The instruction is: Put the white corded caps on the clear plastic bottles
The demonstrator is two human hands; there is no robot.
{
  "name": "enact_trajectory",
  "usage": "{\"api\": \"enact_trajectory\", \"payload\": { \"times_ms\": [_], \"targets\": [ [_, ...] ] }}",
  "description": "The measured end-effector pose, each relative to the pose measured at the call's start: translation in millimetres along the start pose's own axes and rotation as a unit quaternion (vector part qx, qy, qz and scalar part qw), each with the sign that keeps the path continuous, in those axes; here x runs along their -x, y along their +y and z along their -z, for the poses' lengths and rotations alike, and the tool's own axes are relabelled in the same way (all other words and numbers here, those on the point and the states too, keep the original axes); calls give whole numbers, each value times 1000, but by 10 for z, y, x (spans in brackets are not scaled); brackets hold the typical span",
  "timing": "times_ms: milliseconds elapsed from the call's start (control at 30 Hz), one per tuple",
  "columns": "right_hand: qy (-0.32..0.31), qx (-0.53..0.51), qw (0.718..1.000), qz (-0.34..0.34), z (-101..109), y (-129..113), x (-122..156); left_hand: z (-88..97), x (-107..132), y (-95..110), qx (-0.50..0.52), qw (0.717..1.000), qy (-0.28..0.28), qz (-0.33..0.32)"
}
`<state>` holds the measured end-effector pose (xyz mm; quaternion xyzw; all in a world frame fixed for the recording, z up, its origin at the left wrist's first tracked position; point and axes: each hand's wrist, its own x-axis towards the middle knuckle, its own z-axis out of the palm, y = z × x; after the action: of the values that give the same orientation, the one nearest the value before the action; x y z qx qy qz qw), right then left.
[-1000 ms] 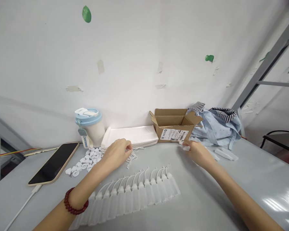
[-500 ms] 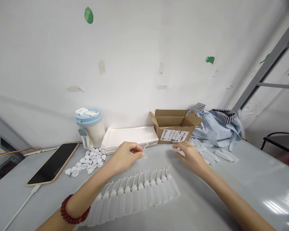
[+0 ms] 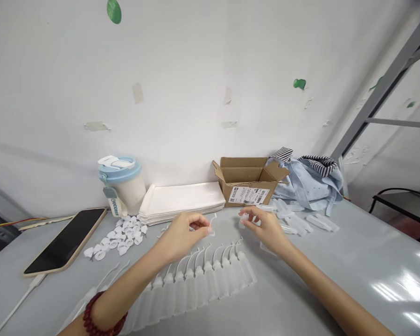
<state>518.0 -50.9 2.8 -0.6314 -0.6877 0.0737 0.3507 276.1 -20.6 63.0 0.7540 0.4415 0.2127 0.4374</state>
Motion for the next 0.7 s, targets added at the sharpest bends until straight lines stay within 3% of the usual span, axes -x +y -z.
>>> {"api": "enact_trajectory", "payload": {
  "times_ms": [133, 233, 500, 700],
  "targets": [
    [-3, 1, 1000, 1, -60, 50, 3, -17, -1, -13, 15, 1000, 1, 0],
    [12, 0, 999, 30, -87, -54, 82, -29, -1, -7, 33, 999, 1, -2],
    [8, -37, 980, 197, -96, -503, 368, -122, 48, 55, 103, 995, 10, 2],
    [-6, -55, 981, 187, -101, -500, 396, -206, 94, 55, 139, 990, 15, -7]
  ]
}}
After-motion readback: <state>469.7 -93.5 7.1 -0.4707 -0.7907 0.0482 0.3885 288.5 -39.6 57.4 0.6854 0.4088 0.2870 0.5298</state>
